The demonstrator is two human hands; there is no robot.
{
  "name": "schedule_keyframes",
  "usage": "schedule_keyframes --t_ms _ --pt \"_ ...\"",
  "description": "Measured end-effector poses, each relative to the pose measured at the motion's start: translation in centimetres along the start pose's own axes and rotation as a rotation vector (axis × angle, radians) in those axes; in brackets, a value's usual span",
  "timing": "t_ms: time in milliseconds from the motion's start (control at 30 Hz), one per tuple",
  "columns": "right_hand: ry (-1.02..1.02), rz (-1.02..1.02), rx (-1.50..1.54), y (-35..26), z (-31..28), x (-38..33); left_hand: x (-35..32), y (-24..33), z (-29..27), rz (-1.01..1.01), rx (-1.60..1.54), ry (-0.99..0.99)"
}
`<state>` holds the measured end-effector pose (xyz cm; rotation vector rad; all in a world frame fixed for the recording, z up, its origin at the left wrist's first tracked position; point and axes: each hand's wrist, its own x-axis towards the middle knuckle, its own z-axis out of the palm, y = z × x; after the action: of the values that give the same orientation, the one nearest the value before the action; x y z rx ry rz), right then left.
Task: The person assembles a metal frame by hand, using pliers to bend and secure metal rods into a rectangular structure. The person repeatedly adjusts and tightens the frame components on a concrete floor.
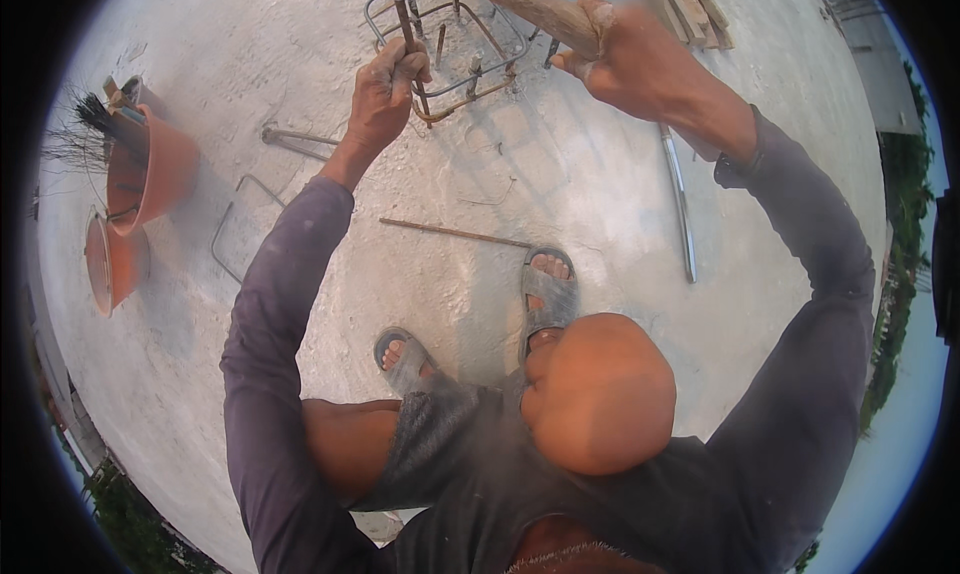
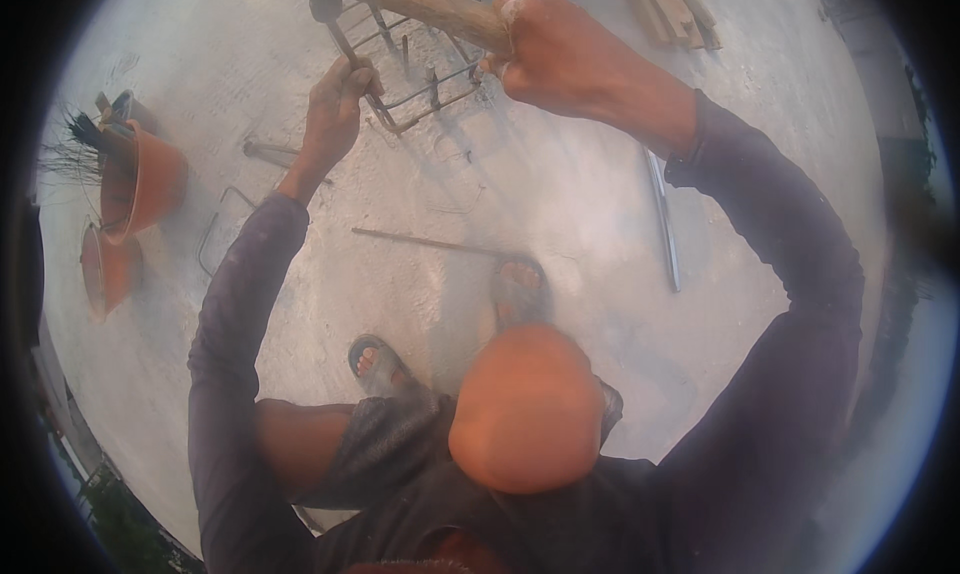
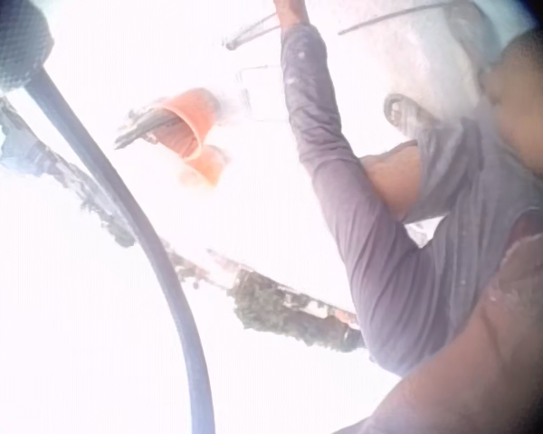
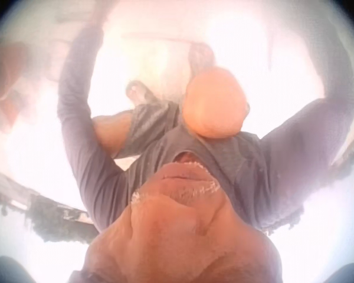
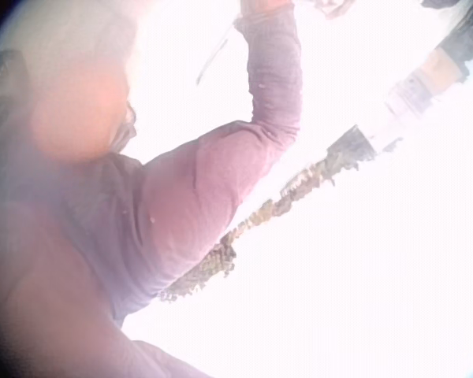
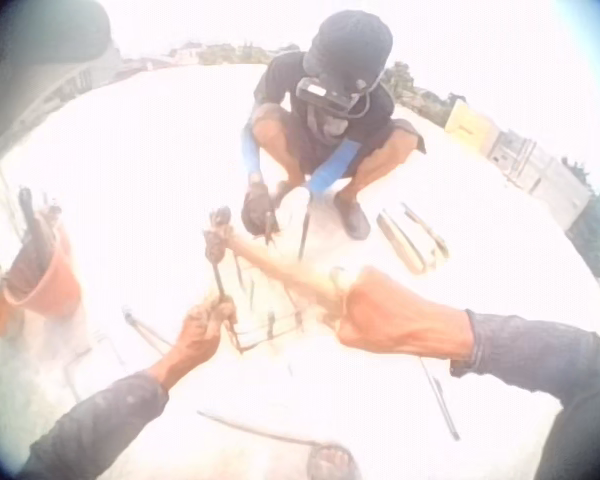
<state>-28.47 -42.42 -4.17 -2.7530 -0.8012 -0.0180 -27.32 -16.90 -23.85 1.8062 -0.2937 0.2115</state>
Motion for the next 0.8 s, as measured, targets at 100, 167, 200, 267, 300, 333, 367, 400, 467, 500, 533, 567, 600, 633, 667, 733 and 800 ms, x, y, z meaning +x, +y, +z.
schedule_keyframes --t_ms 100,167,200,267,300,333,367,400,467,500,533,567,600,633,667,733,800 --pt "-0.034 0.078 0.001 0.6 -1.7 -0.2 0.0 0.1 -0.1 0.067 0.066 0.008" --pt "0.148 0.097 0.184 1.0 -4.3 0.4 0.0 0.0 -0.1 0.056 0.028 -0.016" --pt "0.276 0.066 0.3 1.2 -5.1 0.7 0.0 0.0 -0.1 0.073 0.051 -0.005" --pt "0.505 -0.076 0.514 1.4 -5.0 1.1 -0.1 -0.1 -0.1 0.079 0.096 -0.003" --pt "0.536 -0.141 0.546 1.4 -4.4 1.1 -0.2 0.0 0.0 0.054 0.081 -0.012" --pt "0.564 -0.207 0.576 1.7 -3.4 0.9 -0.2 0.0 0.0 0.035 0.065 -0.01" --pt "0.421 -0.212 0.369 1.3 -0.8 0.5 -0.2 0.1 0.0 0.049 0.056 0.004" --pt "0.25 -0.136 0.17 1.4 0.4 0.2 -0.1 0.2 -0.1 0.033 0.055 0.007" --pt "0.055 -0.085 0.037 1.7 1.1 -0.3 -0.2 0.4 0.0 0.043 0.048 0.01" --pt "0.005 -0.038 -0.049 2.0 0.8 -0.3 -0.1 0.4 0.0 0.036 0.046 0.007" --pt "0.047 -0.072 0.018 1.9 0.2 -0.3 -0.6 0.4 0.0 0.03 0.055 0.009" --pt "0.181 -0.105 0.057 1.6 -0.8 0.2 -0.4 0.4 0.0 0.032 0.058 0.009" --pt "0.31 -0.142 0.095 1.4 -1.7 0.4 -0.8 0.3 0.1 0.032 0.059 0.013" --pt "0.427 -0.1 0.274 0.7 -3.1 0.9 -0.7 0.3 0.1 0.039 0.062 0.015" --pt "0.557 -0.08 0.465 1.0 -3.7 1.1 -0.8 0.3 0.0 0.045 0.066 0.018" --pt "0.669 -0.098 0.582 0.3 -3.8 1.0 -1.0 0.2 0.1 0.037 0.062 0.013" --pt "0.477 -0.004 0.297 -0.2 -2.2 0.4 -0.9 0.2 0.0 0.046 0.069 0.02"
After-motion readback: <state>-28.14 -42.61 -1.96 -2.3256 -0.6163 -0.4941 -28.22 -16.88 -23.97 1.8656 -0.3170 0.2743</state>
